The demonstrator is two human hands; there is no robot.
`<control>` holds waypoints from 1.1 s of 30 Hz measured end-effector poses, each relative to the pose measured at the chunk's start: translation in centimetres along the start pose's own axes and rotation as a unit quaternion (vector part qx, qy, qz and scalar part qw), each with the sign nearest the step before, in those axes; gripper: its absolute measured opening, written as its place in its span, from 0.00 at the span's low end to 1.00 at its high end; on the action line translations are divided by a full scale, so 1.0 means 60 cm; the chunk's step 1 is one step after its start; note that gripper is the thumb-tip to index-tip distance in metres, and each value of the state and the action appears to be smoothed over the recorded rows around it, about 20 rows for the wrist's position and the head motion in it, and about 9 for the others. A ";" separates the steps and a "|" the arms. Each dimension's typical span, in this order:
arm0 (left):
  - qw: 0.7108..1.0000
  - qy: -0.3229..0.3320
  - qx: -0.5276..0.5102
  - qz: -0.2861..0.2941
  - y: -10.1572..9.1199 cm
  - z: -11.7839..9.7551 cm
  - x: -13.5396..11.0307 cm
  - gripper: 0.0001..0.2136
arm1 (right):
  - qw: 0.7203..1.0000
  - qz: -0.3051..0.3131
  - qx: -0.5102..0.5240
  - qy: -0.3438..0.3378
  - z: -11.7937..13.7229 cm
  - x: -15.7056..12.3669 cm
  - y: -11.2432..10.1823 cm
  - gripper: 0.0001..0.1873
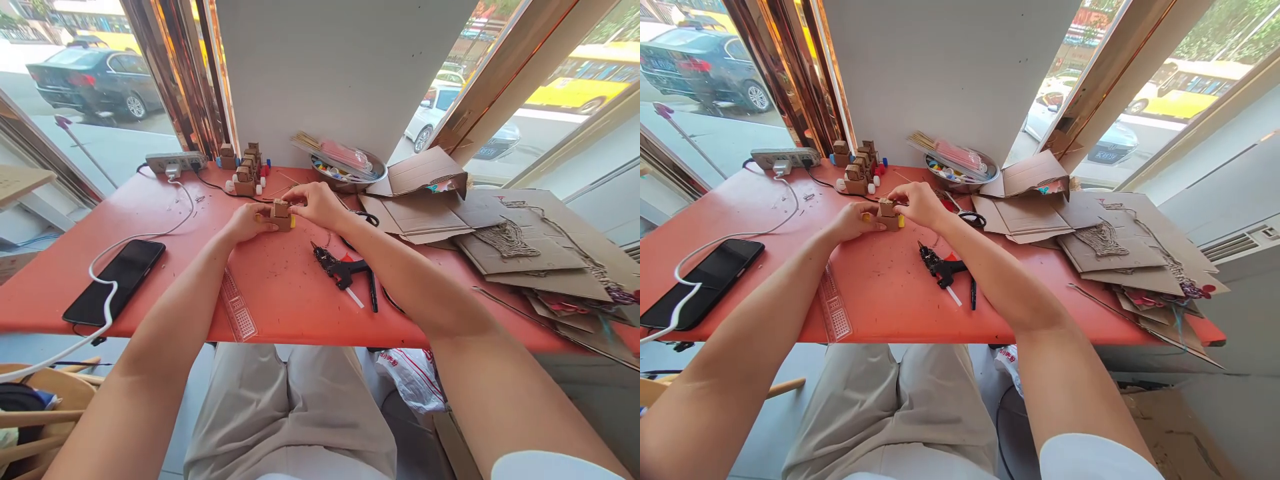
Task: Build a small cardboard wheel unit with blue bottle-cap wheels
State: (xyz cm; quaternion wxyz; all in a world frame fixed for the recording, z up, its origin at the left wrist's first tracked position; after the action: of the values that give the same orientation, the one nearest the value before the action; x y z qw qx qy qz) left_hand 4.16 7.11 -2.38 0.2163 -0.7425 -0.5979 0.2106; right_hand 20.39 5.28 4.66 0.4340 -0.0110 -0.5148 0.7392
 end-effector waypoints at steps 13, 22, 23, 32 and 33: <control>0.999 0.029 0.028 -0.013 0.005 -0.005 0.000 0.26 | 1.000 -0.017 0.008 0.021 -0.018 0.001 0.008 0.09; 0.998 0.023 0.050 -0.017 0.003 0.006 0.005 0.23 | 1.000 -0.025 0.009 0.007 -0.032 -0.003 0.012 0.08; 0.998 0.022 0.048 -0.017 0.002 0.006 0.005 0.23 | 1.000 -0.026 0.011 0.007 -0.032 -0.002 0.013 0.08; 0.998 0.020 0.050 -0.028 -0.005 0.005 0.006 0.25 | 1.000 0.014 0.010 0.019 -0.008 -0.003 0.009 0.19; 0.998 0.018 0.051 -0.034 -0.007 0.007 0.007 0.25 | 1.000 0.004 0.014 0.022 -0.003 -0.011 0.000 0.23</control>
State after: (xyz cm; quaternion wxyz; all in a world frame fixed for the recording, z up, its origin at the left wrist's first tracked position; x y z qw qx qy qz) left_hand 3.68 7.65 -2.50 0.2717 -0.7134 -0.6071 0.2205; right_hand 20.85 4.99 4.28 0.4430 -0.0233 -0.4945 0.7474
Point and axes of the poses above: each hand's wrist, its own x-axis towards the middle knuckle, its own y-axis out of the palm, z = x × y, the point moved 7 cm from there along x, towards the middle knuckle, and after that the axes turned 12 degrees about -y, right-handed, at the moved point
